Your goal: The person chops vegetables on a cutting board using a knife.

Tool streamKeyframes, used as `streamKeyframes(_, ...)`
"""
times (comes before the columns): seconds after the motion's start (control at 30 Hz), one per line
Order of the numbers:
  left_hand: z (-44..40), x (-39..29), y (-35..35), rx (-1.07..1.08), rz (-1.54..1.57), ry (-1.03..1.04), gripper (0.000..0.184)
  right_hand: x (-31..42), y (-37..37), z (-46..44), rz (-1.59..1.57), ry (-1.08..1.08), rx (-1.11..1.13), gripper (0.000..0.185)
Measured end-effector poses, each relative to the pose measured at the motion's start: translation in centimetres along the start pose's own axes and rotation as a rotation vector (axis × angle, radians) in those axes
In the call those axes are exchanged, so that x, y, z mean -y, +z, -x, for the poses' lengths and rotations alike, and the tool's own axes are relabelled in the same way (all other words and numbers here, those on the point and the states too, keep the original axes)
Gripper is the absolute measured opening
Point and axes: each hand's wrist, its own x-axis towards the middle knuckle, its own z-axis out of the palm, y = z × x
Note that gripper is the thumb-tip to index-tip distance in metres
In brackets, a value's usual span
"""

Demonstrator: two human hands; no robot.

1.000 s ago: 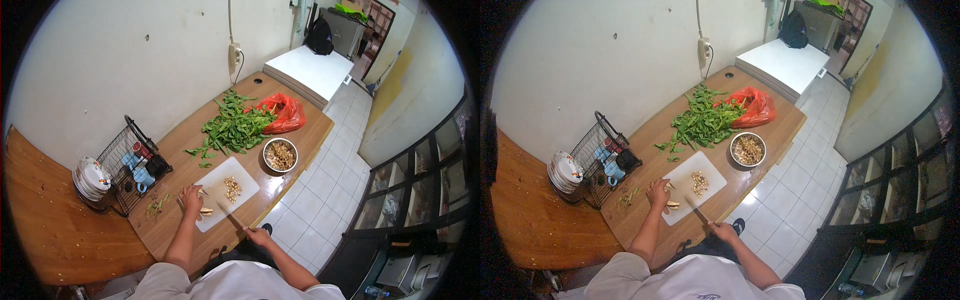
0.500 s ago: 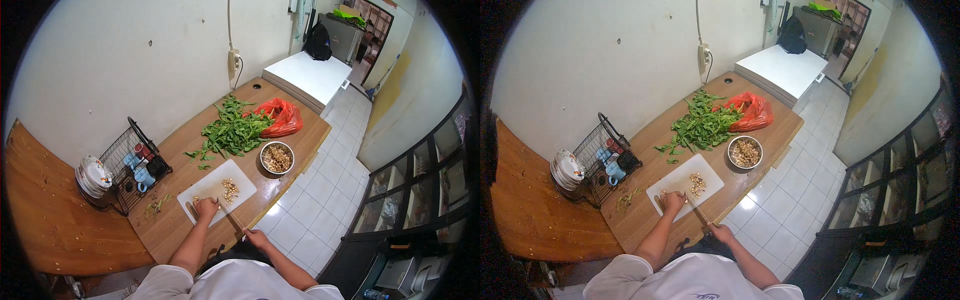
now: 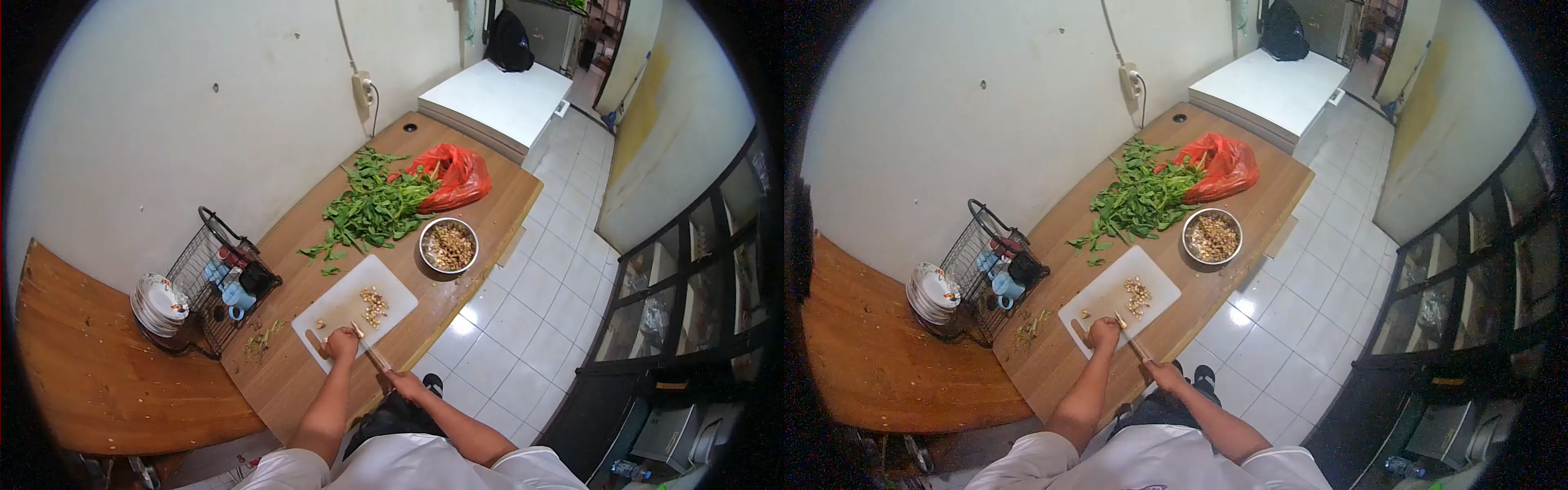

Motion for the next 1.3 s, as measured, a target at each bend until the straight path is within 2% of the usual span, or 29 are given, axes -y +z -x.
streamKeyframes(0.17, 3.3, -2.5, -2.1, -0.035, -0.020, -0.045, 0.009, -0.7, 0.4, -1.3, -0.010, 0.091, 0.017, 0.079)
streamKeyframes(0.27, 3.1, -2.9, -2.0, -0.078, -0.105, -0.058, 0.009, -0.3, -0.1, -1.2, 0.011, -0.010, 0.011, 0.079)
streamKeyframes(0.33, 2.8, -2.1, -1.4, -0.079, -0.134, -0.068, 0.009, 0.3, -0.2, -1.0, 0.028, -0.044, -0.029, 0.072)
streamKeyframes(0.43, 1.8, -0.8, -0.4, -0.069, -0.131, 0.003, 0.008, 0.1, 0.7, -2.0, 0.032, -0.093, -0.054, 0.076)
streamKeyframes(0.47, 1.5, -0.5, 0.0, -0.085, -0.133, -0.001, 0.008, 0.2, 0.6, -2.6, 0.083, -0.010, -0.003, 0.076)
streamKeyframes(0.57, 1.6, -0.5, 0.0, -0.111, -0.167, 0.014, 0.009, 2.1, 0.5, -2.2, 0.186, 0.036, -0.035, 0.077)
streamKeyframes(0.7, 3.0, -2.6, -1.8, -0.076, -0.236, 0.008, 0.011, 4.8, 0.6, -3.1, 0.146, 0.054, -0.034, 0.078)
streamKeyframes(0.77, 1.8, -0.6, -0.4, -0.097, -0.225, 0.059, 0.011, 5.5, 0.7, -4.3, 0.091, 0.032, 0.018, 0.078)
streamKeyframes(0.87, 1.5, -0.8, -0.7, -0.091, -0.205, 0.100, 0.011, 3.3, 1.6, -6.8, 0.109, -0.039, -0.056, 0.078)
streamKeyframes(1.0, 1.6, -0.6, -1.0, -0.070, -0.180, 0.127, 0.009, 3.3, 0.5, -2.2, 0.089, 0.048, 0.001, 0.080)
streamKeyframes(1.07, 1.7, -1.1, -1.6, -0.055, -0.187, 0.141, 0.009, -0.3, 2.5, -3.2, 0.090, -0.061, -0.183, 0.081)
streamKeyframes(1.1, 1.6, -0.9, -1.6, -0.044, -0.210, 0.161, 0.008, -0.9, 2.5, -2.9, 0.102, -0.057, -0.187, 0.081)
streamKeyframes(1.17, 1.4, -0.5, -1.5, -0.049, -0.171, 0.197, 0.008, -1.8, 2.6, -2.6, 0.099, 0.096, -0.045, 0.082)
streamKeyframes(1.3, 1.3, 0.2, -1.7, -0.031, -0.117, 0.258, 0.008, -0.4, 2.6, -1.3, 0.137, 0.130, -0.083, 0.082)
